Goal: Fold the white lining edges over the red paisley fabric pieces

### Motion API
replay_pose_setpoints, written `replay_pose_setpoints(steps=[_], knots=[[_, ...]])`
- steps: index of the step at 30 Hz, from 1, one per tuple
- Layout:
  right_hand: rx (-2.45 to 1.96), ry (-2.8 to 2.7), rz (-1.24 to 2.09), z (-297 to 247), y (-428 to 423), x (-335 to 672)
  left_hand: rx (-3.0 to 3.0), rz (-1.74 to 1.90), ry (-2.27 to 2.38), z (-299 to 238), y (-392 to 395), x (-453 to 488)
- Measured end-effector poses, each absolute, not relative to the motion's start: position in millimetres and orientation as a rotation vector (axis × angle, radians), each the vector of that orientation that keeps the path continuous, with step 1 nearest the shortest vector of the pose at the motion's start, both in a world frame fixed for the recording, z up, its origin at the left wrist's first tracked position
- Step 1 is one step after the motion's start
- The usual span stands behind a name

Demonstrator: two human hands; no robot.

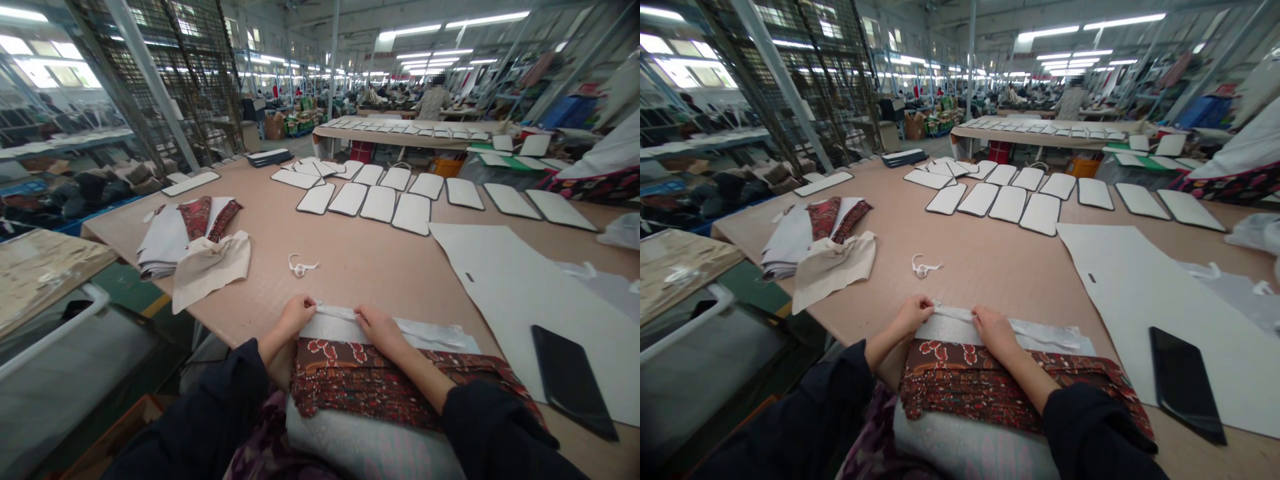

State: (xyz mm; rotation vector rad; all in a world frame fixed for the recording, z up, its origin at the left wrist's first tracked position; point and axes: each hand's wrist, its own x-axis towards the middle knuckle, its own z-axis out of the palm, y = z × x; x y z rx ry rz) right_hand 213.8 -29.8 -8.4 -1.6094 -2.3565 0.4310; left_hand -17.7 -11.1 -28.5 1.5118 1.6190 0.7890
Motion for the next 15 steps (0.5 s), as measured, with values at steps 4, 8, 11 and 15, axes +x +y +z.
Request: replay_pose_setpoints(steps=[4, 8, 11, 15], knots=[[-1.585, -2.299, 0.515, -8.0, -30.9, 215.6, 1.390, 0.875, 1.557, -25.1, -11.4, -15.8], [-1.526, -1.887, 0.958, -1.8, -28.1, 211.9, 1.001, 1.075, 1.383, -13.0, -14.2, -6.4], [-1.276, -1.333, 1.342, 9.3, -26.3, 201.8, 0.953, 1.026, 1.183, -0.6, -22.2, 12.9], [-0.892, -0.889, 1.599, 29.3, -29.9, 183.4, 1.094, 0.890, 0.813, 9.4, -35.6, 47.7]])
